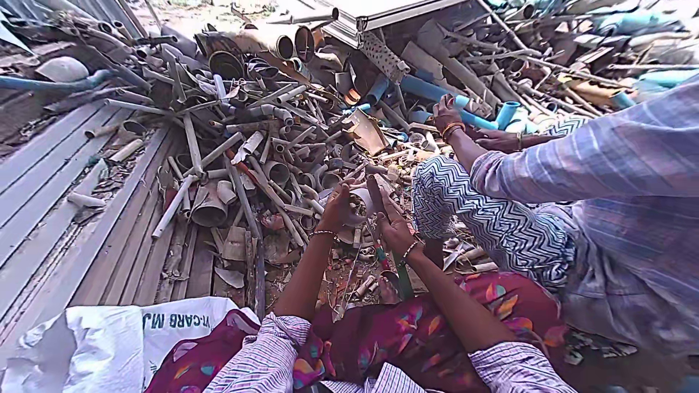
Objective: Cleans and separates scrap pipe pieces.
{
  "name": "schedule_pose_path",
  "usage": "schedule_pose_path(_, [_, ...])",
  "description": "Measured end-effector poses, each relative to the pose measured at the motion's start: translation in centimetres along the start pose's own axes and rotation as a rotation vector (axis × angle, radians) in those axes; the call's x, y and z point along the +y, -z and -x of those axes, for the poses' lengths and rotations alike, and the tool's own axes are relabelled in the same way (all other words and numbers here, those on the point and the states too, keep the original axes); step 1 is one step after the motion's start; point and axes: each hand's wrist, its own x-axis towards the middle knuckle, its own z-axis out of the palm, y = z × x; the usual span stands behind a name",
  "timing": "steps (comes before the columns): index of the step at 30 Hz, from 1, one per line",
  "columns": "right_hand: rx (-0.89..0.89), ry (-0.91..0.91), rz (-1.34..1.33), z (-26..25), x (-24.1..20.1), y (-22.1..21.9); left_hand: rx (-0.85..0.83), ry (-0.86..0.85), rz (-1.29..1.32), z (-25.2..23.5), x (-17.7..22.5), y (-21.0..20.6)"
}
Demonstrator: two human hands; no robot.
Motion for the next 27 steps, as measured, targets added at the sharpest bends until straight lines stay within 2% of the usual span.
schedule_pose_path(2, [-0.012, -0.077, -0.053, -0.5, 0.4, 0.4, -0.064, -0.057, -0.07, 0.1, -0.1, 0.6])
schedule_pose_path(6, [-0.113, -0.007, -0.085, 0.4, -0.7, 0.7, -0.141, -0.079, -0.122, -0.4, -0.1, 1.6])
schedule_pose_path(9, [-0.043, -0.061, -0.037, -0.1, 0.5, 0.9, -0.178, -0.078, -0.092, 0.1, -0.3, 1.6])
schedule_pose_path(13, [-0.088, 0.019, 0.012, 0.8, -0.4, 0.7, -0.138, -0.047, -0.202, 0.4, 0.2, 1.5])
schedule_pose_path(16, [-0.034, -0.071, 0.011, 0.2, 0.8, 0.8, -0.147, -0.044, -0.201, 0.6, -0.1, 1.5])
schedule_pose_path(20, [-0.069, 0.011, -0.001, 0.9, -0.1, 0.6, -0.112, -0.051, -0.177, 0.5, 0.1, 1.0])
schedule_pose_path(23, [-0.029, -0.035, -0.002, 0.4, 1.0, 0.6, -0.098, -0.021, -0.169, 0.7, -0.3, 1.0])
schedule_pose_path(27, [-0.065, 0.016, -0.051, 0.8, 0.4, 0.5, -0.064, -0.034, -0.182, 0.5, -0.3, 0.8])
